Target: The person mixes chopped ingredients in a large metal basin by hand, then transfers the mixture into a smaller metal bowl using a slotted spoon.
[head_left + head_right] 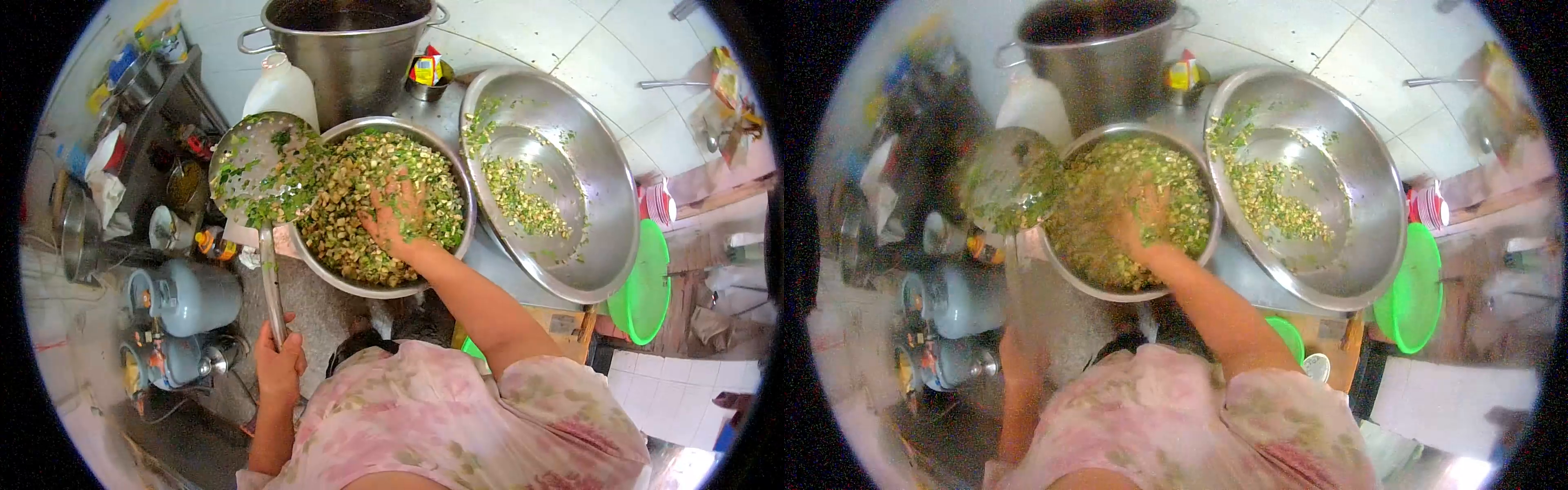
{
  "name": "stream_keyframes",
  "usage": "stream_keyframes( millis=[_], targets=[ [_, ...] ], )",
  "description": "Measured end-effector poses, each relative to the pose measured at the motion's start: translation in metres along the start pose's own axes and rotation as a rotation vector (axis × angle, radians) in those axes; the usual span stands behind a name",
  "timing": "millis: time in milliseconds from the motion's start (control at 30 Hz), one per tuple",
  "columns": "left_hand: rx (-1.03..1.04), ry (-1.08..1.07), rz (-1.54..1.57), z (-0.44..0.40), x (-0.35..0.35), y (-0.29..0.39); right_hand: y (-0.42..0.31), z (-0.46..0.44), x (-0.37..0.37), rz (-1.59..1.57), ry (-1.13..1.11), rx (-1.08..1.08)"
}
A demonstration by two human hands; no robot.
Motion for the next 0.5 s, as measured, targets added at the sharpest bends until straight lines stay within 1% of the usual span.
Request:
stream_keyframes(
  millis=[33, 67, 133, 167, 233, 267, 300, 367, 433, 467, 500],
  targets=[
    [0.008, 0.008, -0.009, 0.002, -0.001, 0.0, 0.001, 0.001, 0.005, 0.11, -0.082, -0.037],
    [0.015, 0.015, -0.019, 0.003, -0.002, 0.0, 0.007, 0.003, 0.006, 0.04, -0.153, -0.029],
    [0.052, 0.026, 0.01, 0.005, -0.001, 0.006, 0.007, 0.0, -0.034, -0.099, -0.294, 0.002],
    [0.073, 0.027, 0.026, 0.004, 0.001, 0.008, 0.01, -0.003, -0.046, -0.183, -0.282, 0.009],
    [0.082, 0.007, 0.052, 0.001, 0.002, 0.002, 0.041, -0.016, -0.075, 0.106, 0.035, -0.168],
    [0.082, 0.004, 0.065, -0.001, 0.001, -0.003, 0.056, -0.021, -0.09, 0.255, 0.213, -0.218],
    [0.073, 0.021, 0.098, -0.002, 0.002, -0.008, 0.054, -0.034, -0.144, -0.432, -0.251, 0.021],
    [0.069, 0.01, 0.129, -0.003, 0.006, -0.004, 0.083, -0.027, -0.217, -0.713, -0.168, 0.037],
    [0.06, 0.01, 0.128, -0.007, 0.015, 0.001, 0.129, -0.028, -0.23, -0.978, -0.109, 0.119],
    [0.053, 0.016, 0.11, -0.008, 0.019, 0.003, 0.152, -0.027, -0.221, -1.164, -0.065, 0.142],
    [0.042, 0.023, 0.091, -0.01, 0.023, 0.004, 0.179, -0.025, -0.189, -1.226, -0.067, 0.2]
  ],
)
Point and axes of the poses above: each hand's wrist, its own z-axis away from the middle knuckle, its own x-axis out of the palm, y = z × x, the point moved 1 cm from there along -z, towards the middle knuckle, and after that the axes turned 7 degrees about x, right-handed, at the moved point
